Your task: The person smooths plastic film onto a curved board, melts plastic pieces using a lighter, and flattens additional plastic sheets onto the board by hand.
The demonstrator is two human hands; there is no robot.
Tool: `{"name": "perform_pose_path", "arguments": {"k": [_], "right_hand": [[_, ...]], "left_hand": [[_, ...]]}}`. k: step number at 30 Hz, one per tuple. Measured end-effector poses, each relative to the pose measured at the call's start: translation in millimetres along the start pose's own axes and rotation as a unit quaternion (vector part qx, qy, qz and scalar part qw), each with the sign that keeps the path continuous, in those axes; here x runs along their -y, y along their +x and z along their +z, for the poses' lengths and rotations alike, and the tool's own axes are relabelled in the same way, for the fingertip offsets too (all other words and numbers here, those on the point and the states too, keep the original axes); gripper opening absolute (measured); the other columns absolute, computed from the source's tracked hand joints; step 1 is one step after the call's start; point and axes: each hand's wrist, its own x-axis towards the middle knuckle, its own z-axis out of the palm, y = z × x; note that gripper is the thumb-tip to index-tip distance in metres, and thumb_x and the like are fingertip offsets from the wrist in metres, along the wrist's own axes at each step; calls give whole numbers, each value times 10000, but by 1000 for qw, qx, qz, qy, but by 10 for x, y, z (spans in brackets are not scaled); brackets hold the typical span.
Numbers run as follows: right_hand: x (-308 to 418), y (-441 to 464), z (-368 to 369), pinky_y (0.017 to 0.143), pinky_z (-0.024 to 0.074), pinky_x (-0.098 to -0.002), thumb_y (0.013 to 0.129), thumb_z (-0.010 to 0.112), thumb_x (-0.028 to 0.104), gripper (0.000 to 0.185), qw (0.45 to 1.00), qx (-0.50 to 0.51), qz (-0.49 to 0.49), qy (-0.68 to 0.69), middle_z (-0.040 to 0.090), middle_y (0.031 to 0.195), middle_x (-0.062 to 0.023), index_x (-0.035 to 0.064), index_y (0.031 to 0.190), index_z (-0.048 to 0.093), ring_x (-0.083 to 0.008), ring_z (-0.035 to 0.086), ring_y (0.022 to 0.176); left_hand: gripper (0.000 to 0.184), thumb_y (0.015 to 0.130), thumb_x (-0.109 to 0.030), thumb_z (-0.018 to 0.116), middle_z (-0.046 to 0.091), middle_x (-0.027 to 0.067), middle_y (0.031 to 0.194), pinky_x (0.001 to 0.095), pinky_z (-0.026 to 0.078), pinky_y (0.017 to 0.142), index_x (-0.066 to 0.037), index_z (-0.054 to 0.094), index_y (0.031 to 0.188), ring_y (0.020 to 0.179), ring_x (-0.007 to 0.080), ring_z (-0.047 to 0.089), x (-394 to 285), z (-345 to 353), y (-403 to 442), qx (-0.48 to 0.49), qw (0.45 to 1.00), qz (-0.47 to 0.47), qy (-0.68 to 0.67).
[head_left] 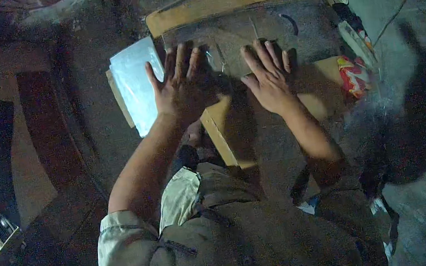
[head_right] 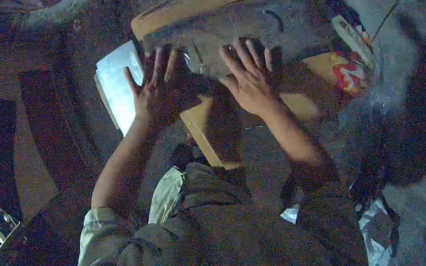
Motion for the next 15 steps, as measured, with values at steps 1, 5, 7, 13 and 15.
{"name": "perform_pose_path", "arguments": {"k": [1, 5, 7, 13, 15], "right_hand": [[-36, -13, -26, 1069, 139, -598, 867, 550, 399, 596, 1000, 5, 5, 16, 282, 1472, -128, 203, 1400, 369, -351, 254, 1351], [-184, -56, -44, 1073, 123, -603, 869, 550, 413, 606, 1000, 15, 17, 7, 266, 1482, -113, 199, 1403, 362, -356, 244, 1357], [-183, -32, -119, 1080, 123, -590, 873, 548, 411, 609, 999, 30, 16, -4, 266, 1480, -124, 200, 1408, 350, -363, 243, 1355], [-111, 31, -175, 1088, 206, -511, 877, 553, 395, 643, 993, 39, 83, 75, 278, 1458, -192, 183, 1429, 299, -396, 244, 1344], [-93, 53, -136, 1062, 277, -481, 871, 571, 372, 651, 987, 27, 134, 82, 320, 1421, -231, 138, 1417, 305, -408, 299, 1311]], "left_hand": [[1084, 590, -657, 692, 252, 130, 1484, 690, 13, 1032, -168, 238, 1444, 1381, 332, 209, 8, -39, -7, -6, 1000, -5, -1], [1098, 579, -694, 670, 263, 113, 1483, 695, 12, 1029, -169, 242, 1443, 1381, 329, 212, 90, -46, -48, -18, 1000, -5, 19], [1068, 605, -699, 648, 274, 131, 1476, 692, 28, 1030, -168, 251, 1442, 1384, 334, 205, 61, -95, -36, -2, 1000, -8, 29], [943, 710, -649, 600, 263, 176, 1470, 687, 58, 1029, -159, 258, 1439, 1378, 349, 213, 7, -142, -107, 4, 1000, 9, 18], [911, 742, -635, 578, 247, 182, 1475, 677, 63, 1036, -155, 248, 1443, 1380, 348, 205, -24, -154, -105, 7, 999, -13, 30]]}}
